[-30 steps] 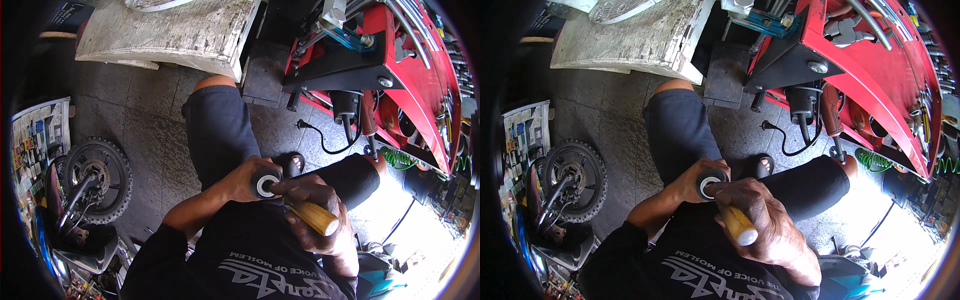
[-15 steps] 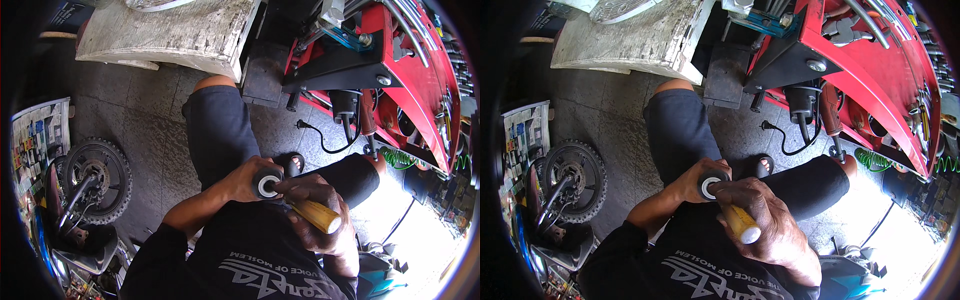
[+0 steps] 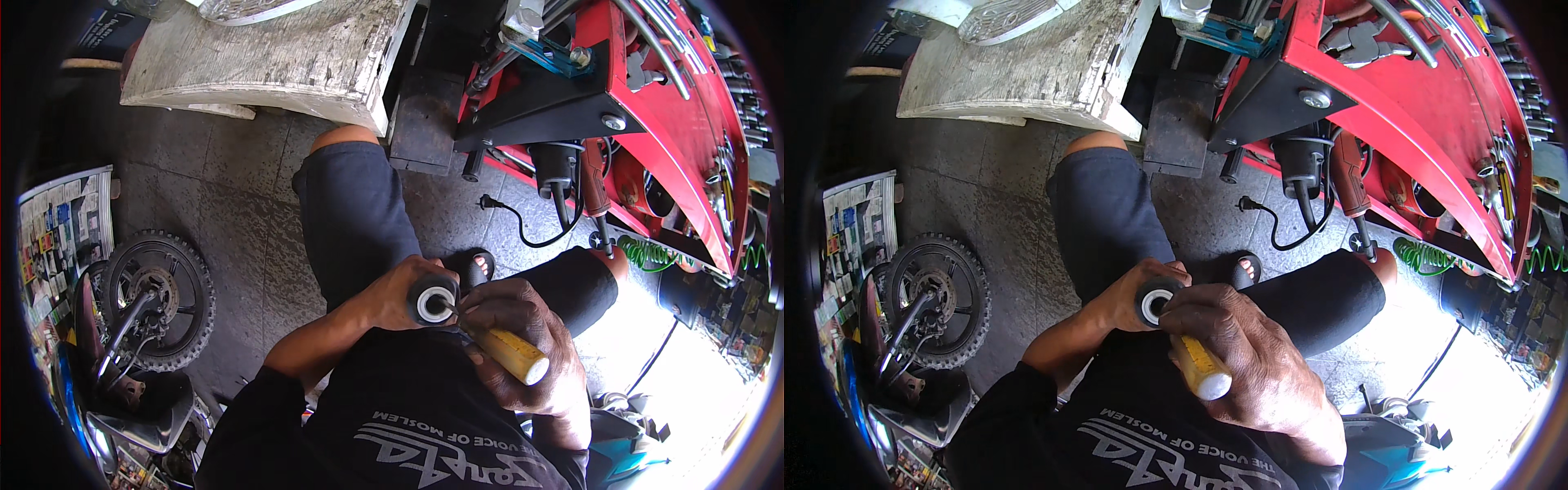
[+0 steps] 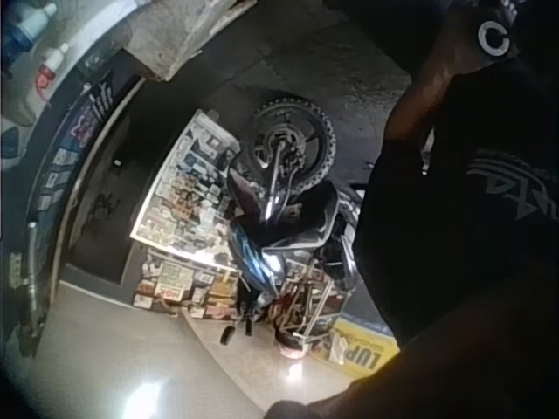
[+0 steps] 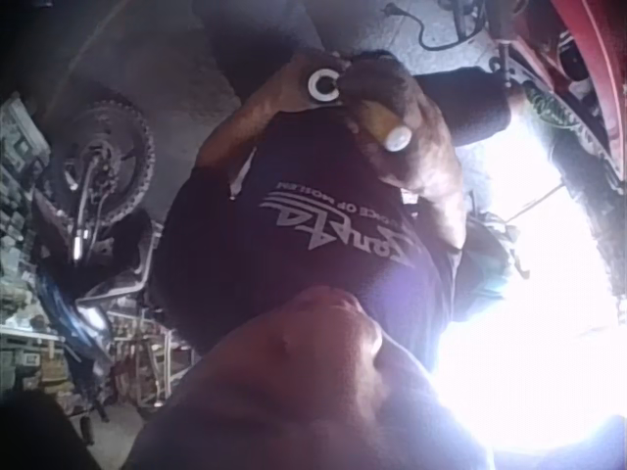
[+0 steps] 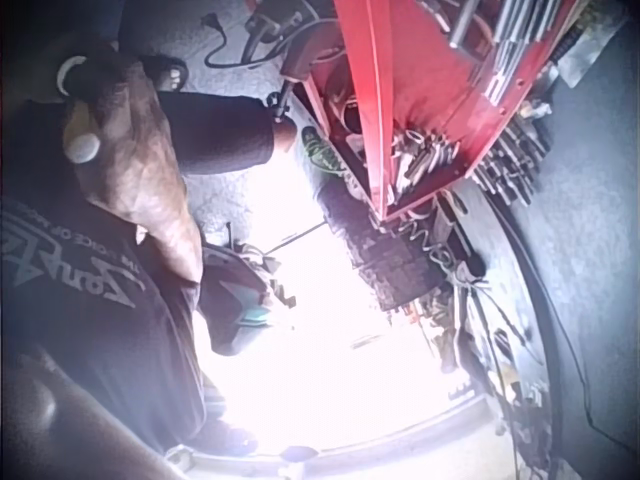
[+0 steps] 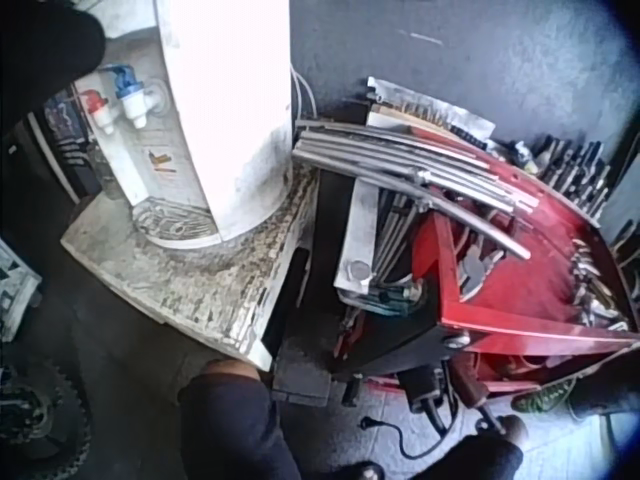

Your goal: Disassembling and cleaning a motorcycle shock absorber component using a screwdriver and pliers.

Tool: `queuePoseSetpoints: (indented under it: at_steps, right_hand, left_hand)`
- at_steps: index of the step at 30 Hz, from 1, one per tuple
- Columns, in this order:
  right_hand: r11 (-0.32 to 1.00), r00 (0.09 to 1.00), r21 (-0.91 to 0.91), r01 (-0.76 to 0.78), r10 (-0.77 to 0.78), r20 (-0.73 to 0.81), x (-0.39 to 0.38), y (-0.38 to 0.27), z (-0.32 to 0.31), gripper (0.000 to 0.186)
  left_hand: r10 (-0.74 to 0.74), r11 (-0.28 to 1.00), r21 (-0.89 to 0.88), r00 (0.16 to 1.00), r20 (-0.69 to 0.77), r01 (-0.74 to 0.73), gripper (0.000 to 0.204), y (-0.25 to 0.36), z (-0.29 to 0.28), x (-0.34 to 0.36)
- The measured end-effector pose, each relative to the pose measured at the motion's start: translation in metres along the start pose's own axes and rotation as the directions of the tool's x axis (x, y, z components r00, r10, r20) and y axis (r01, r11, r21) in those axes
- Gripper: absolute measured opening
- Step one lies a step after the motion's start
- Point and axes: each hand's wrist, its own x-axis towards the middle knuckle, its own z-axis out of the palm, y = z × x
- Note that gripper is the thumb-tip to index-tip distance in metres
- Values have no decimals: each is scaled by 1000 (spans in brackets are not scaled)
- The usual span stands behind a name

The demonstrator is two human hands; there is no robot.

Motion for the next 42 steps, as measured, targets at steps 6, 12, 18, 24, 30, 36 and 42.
queuePoseSetpoints:
  at_steps: [6, 12, 18, 24, 30, 36, 42]
  right_hand:
    - [1000, 999, 11, 1, -1, -42, 0, 3, 2, 50]
    - [1000, 999, -4, 0, -1, -36, 1, 3, 5, 52]
    - [999, 998, 12, 35, -35, 58, 1, 6, 1, 74]
    - [1000, 999, -10, -23, 23, -23, 0, 2, 6, 56]
    - [999, 999, -24, -21, 20, -30, 3, -1, 8, 57]
    - [998, 1000, -53, 18, -19, -6, 4, 1, 8, 59]
    - [995, 995, -36, 90, -88, 50, 3, 7, 6, 74]
  left_hand:
    - [-14, 1000, -21, 1000, -14, 14, 26, 4, 2, 1]
    - [-30, 998, -55, 999, -21, 28, 24, 4, 2, 0]
    - [-39, 995, -89, 999, -16, 37, 23, 5, 1, -1]
    - [-32, 995, -91, 999, -18, 30, 24, 5, 1, -1]
    - [-8, 1000, -28, 1000, 26, 9, 26, 1, -2, -2]
    - [14, 1000, -26, 999, 37, -13, 29, -5, -1, -5]
    - [-21, 994, -103, 999, 33, 24, 36, -9, -1, -8]
